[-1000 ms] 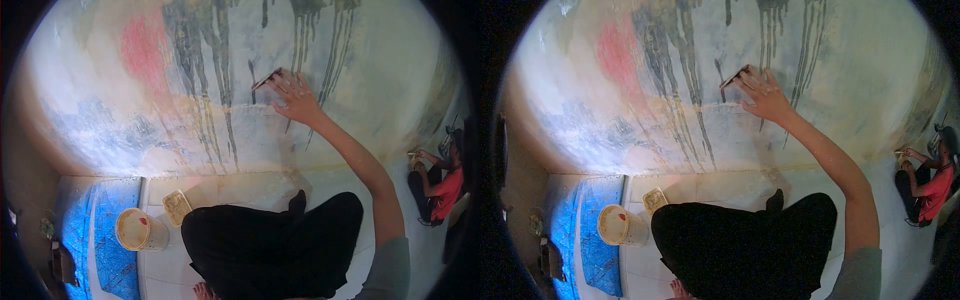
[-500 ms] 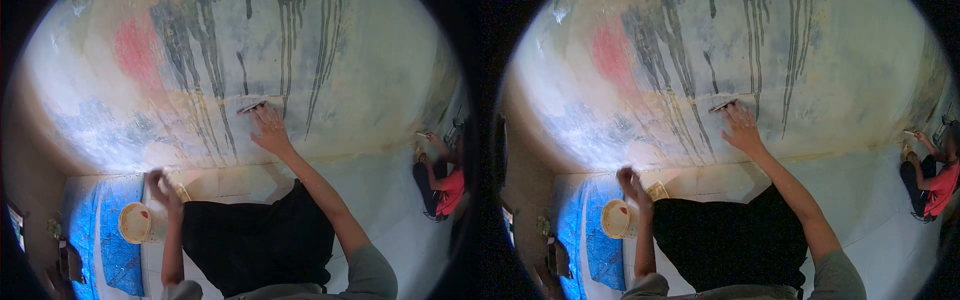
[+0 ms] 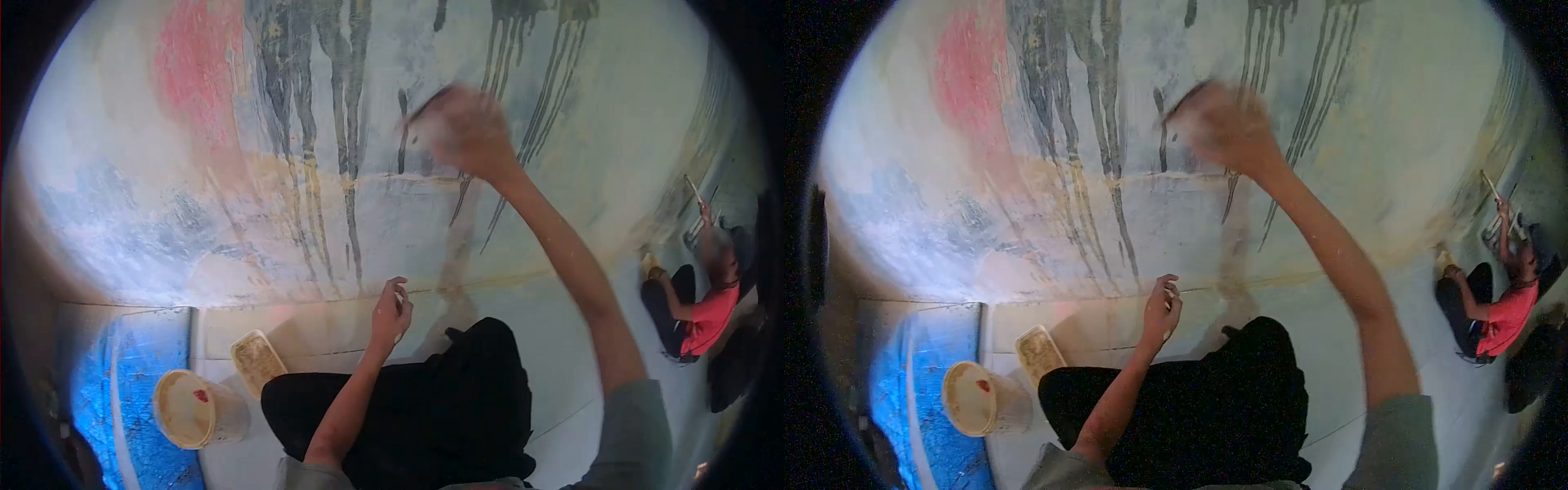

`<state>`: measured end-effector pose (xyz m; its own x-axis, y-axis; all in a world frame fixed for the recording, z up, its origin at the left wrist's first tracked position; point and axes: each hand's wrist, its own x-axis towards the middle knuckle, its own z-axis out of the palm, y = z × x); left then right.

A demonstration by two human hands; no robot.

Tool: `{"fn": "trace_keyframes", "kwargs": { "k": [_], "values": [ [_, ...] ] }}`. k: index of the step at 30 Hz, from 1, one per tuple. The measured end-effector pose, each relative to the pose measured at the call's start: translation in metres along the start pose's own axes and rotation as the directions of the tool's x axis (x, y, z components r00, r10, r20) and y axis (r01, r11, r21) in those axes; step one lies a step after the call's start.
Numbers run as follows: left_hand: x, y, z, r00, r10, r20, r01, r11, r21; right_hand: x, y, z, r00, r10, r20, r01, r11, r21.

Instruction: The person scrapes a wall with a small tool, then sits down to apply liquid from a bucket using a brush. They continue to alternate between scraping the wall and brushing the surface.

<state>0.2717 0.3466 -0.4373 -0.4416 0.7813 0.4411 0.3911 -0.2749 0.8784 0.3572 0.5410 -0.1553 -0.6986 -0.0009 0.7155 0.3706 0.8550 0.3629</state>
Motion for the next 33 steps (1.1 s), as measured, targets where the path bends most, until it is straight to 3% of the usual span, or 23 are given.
{"fn": "trace_keyframes", "kwargs": {
  "k": [1, 3, 4, 7, 8, 9, 11, 12, 13, 15, 16, 17, 19, 20, 22, 24, 25, 26, 27, 29, 30, 31, 33],
  "values": [
    [0.002, -0.003, 0.006, 1.0, 0.003, -0.006, -0.003, 1.0, -0.031, 0.006, -0.005, 0.003, 1.0, -0.018, 0.017, 0.018, 1.0, -0.019],
    [0.001, -0.015, 0.005, 0.997, -0.082, -0.001, 0.082, 0.997, -0.011, 0.005, -0.03, 0.021, 0.958, 0.081, -0.275, -0.077, 0.997, 0.027],
    [0.001, -0.022, 0.007, 0.997, -0.08, 0.007, 0.08, 0.997, -0.005, -0.003, -0.037, 0.024, 0.952, -0.307, 0.013, 0.305, 0.949, 0.081],
    [-0.006, -0.035, 0.005, 0.992, -0.129, 0.003, 0.129, 0.991, -0.02, 0.019, -0.023, 0.023, 0.934, -0.345, 0.099, 0.353, 0.931, -0.091],
    [-0.005, -0.032, 0.006, 0.987, -0.16, 0.017, 0.161, 0.985, -0.065, 0.024, -0.018, 0.01, 0.999, 0.017, 0.028, -0.018, 0.999, 0.038],
    [-0.002, -0.029, 0.01, 0.983, -0.182, 0.028, 0.184, 0.976, -0.113, 0.022, -0.024, 0.017, 0.999, 0.006, 0.045, -0.007, 0.999, 0.032],
    [-0.001, -0.029, 0.012, 0.985, -0.17, 0.03, 0.172, 0.978, -0.118, 0.003, -0.045, 0.044, 0.992, -0.006, -0.124, 0.025, 0.988, 0.152],
    [-0.001, -0.032, 0.008, 0.986, -0.164, 0.027, 0.166, 0.98, -0.109, -0.009, -0.047, 0.052, 0.932, -0.346, 0.109, 0.331, 0.934, 0.135],
    [0.0, -0.037, 0.007, 0.986, -0.168, 0.025, 0.169, 0.981, -0.099, 0.002, -0.045, 0.043, 0.933, -0.344, 0.102, 0.329, 0.934, 0.142],
    [0.002, -0.04, 0.012, 0.993, -0.112, -0.042, 0.104, 0.982, -0.161, 0.028, -0.024, 0.021, 0.889, -0.125, 0.441, 0.116, 0.992, 0.048],
    [0.0, -0.038, 0.013, 0.992, -0.118, -0.042, 0.109, 0.979, -0.175, 0.024, -0.01, 0.02, 0.968, -0.2, -0.155, 0.142, 0.936, -0.321],
    [0.001, -0.036, 0.011, 0.989, -0.143, -0.038, 0.134, 0.975, -0.179, 0.018, -0.014, 0.028, 0.967, -0.208, -0.147, 0.151, 0.933, -0.328],
    [0.004, -0.037, 0.01, 0.985, -0.168, -0.035, 0.16, 0.973, -0.166, -0.001, -0.044, 0.043, 0.98, -0.095, -0.175, 0.094, 0.995, -0.015],
    [0.004, -0.041, 0.012, 0.984, -0.17, -0.055, 0.159, 0.973, -0.17, -0.009, -0.052, 0.044, 0.945, -0.327, -0.018, 0.321, 0.934, -0.157],
    [0.003, -0.046, 0.018, 0.986, -0.146, -0.079, 0.13, 0.976, -0.173, -0.004, -0.043, 0.034, 0.962, -0.274, -0.02, 0.265, 0.944, -0.196],
    [0.016, -0.068, 0.024, 0.996, -0.037, -0.083, 0.028, 0.993, -0.114, 0.001, -0.067, 0.024, 0.977, 0.147, -0.152, -0.158, 0.985, -0.065],
    [0.02, -0.046, 0.013, 0.985, -0.02, -0.172, -0.015, 0.979, -0.201, -0.006, -0.079, 0.03, 0.958, 0.207, -0.199, -0.219, 0.975, -0.038],
    [0.022, -0.008, -0.017, 0.975, 0.069, -0.211, -0.086, 0.994, -0.069, -0.021, -0.095, 0.042, 0.928, 0.289, -0.236, -0.299, 0.954, -0.006],
    [0.024, 0.031, -0.051, 0.984, -0.162, -0.076, 0.152, 0.981, -0.123, -0.048, -0.115, 0.06, 0.908, 0.39, -0.152, -0.367, 0.917, 0.157],
    [0.019, 0.06, -0.1, 0.969, -0.002, -0.248, 0.025, 0.996, 0.087, -0.099, -0.165, 0.094, 0.819, 0.572, 0.03, -0.529, 0.735, 0.425],
    [0.011, 0.06, -0.128, 0.909, 0.129, -0.397, 0.006, 0.947, 0.32, -0.125, -0.191, 0.106, 0.748, 0.648, 0.141, -0.613, 0.593, 0.523],
    [-0.005, 0.063, -0.162, 0.823, 0.296, -0.485, 0.01, 0.846, 0.533, -0.151, -0.213, 0.121, 0.719, 0.666, 0.197, -0.66, 0.567, 0.494],
    [-0.045, 0.092, -0.231, 0.698, 0.329, -0.636, 0.202, 0.761, 0.616, -0.17, -0.226, 0.127, 0.665, 0.697, 0.267, -0.727, 0.523, 0.445]
  ]
}}
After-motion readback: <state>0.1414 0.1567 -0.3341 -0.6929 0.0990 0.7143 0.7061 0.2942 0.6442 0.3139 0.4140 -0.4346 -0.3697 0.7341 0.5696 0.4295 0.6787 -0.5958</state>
